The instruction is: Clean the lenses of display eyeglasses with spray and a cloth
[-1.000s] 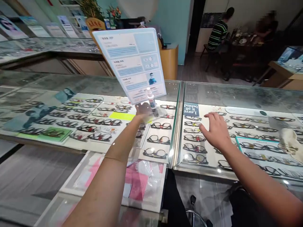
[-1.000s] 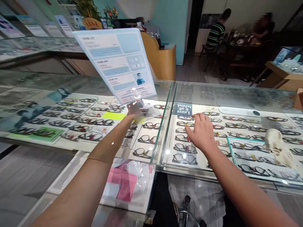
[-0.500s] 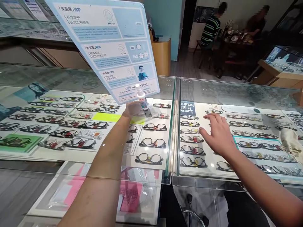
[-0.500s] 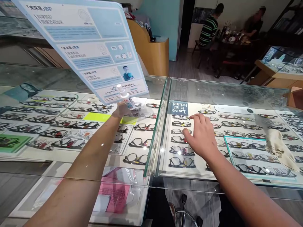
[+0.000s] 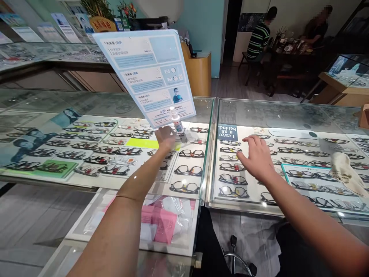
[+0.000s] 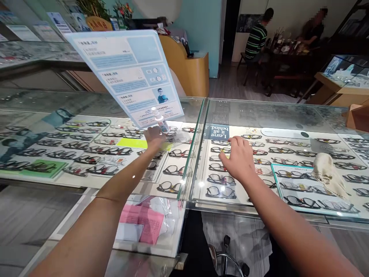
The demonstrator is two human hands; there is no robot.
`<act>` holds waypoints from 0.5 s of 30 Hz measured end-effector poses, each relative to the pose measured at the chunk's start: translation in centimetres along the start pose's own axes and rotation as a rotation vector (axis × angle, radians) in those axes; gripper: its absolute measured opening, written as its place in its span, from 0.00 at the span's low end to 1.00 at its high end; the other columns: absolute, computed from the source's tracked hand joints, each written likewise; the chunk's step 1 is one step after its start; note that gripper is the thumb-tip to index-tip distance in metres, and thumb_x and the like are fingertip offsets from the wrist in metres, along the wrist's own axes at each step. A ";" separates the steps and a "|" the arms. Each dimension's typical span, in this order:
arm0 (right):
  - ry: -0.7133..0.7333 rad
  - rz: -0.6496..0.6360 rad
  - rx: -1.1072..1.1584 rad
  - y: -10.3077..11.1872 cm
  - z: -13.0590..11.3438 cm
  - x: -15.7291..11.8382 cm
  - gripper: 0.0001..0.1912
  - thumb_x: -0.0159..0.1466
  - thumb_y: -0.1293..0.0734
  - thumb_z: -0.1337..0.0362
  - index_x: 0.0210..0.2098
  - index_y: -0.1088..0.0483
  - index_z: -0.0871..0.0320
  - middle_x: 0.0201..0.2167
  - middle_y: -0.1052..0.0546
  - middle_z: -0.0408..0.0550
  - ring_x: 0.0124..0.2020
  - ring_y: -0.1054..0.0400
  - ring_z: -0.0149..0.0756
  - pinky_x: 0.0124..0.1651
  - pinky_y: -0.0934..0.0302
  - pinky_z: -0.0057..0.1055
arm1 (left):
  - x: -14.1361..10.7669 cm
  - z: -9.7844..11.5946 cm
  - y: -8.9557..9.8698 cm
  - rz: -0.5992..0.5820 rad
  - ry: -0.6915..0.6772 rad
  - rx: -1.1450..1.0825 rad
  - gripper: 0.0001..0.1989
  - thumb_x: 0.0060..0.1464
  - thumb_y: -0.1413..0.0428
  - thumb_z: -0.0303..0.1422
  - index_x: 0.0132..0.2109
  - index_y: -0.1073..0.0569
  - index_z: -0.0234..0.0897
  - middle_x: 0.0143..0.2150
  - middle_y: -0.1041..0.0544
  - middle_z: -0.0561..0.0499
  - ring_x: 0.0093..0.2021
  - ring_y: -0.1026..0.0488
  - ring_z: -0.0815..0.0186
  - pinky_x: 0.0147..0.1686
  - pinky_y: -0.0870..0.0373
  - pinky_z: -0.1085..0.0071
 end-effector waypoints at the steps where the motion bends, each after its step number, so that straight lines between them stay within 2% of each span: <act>1: 0.000 -0.002 0.008 0.0 0.0 0.0 0.23 0.69 0.39 0.54 0.59 0.31 0.58 0.61 0.27 0.60 0.60 0.36 0.59 0.60 0.41 0.52 | -1.4 0.5 0.2 0.011 0.009 0.050 0.15 0.74 0.55 0.30 0.53 0.28 0.22 0.54 0.23 0.33 0.63 0.36 0.45 0.69 0.56 0.41; 3: -0.002 -0.006 0.024 0.0 0.1 0.0 0.23 0.69 0.39 0.54 0.59 0.31 0.59 0.62 0.27 0.60 0.61 0.36 0.58 0.61 0.42 0.52 | -4.4 1.9 0.4 0.000 -0.008 0.147 0.18 0.74 0.55 0.33 0.51 0.27 0.22 0.52 0.23 0.31 0.61 0.34 0.45 0.67 0.51 0.44; 6: -0.005 -0.027 0.040 -0.2 0.2 0.1 0.25 0.69 0.39 0.54 0.60 0.31 0.60 0.63 0.28 0.60 0.61 0.37 0.58 0.61 0.42 0.52 | -9.2 4.6 0.0 -0.078 -0.083 0.239 0.18 0.72 0.57 0.34 0.49 0.25 0.29 0.52 0.22 0.32 0.59 0.31 0.47 0.64 0.44 0.49; 10: -0.017 -0.044 0.074 -0.1 0.3 0.2 0.26 0.68 0.39 0.53 0.60 0.31 0.61 0.63 0.28 0.60 0.62 0.38 0.57 0.61 0.43 0.51 | -15.3 6.5 0.3 -0.238 -0.110 0.305 0.17 0.68 0.52 0.39 0.36 0.25 0.38 0.37 0.20 0.38 0.48 0.25 0.47 0.60 0.39 0.49; 12: -0.017 -0.049 0.088 0.1 0.3 0.2 0.27 0.68 0.39 0.53 0.61 0.32 0.61 0.63 0.29 0.61 0.62 0.39 0.57 0.62 0.44 0.50 | -18.4 6.7 1.9 -0.320 -0.065 0.325 0.18 0.63 0.48 0.42 0.27 0.29 0.40 0.29 0.23 0.40 0.40 0.24 0.48 0.56 0.36 0.49; 15: -0.013 -0.061 0.087 0.2 0.4 0.2 0.27 0.69 0.39 0.53 0.61 0.32 0.61 0.63 0.29 0.62 0.62 0.39 0.56 0.62 0.45 0.49 | -23.8 7.3 6.1 -0.426 0.022 0.327 0.20 0.59 0.46 0.45 0.22 0.33 0.41 0.25 0.26 0.42 0.34 0.25 0.48 0.49 0.33 0.52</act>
Point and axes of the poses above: each hand's wrist, its own x-axis towards the middle knuckle, its own y-axis out of the back of the hand, z = x × y, the point moved 9 cm from there along x, towards the middle knuckle
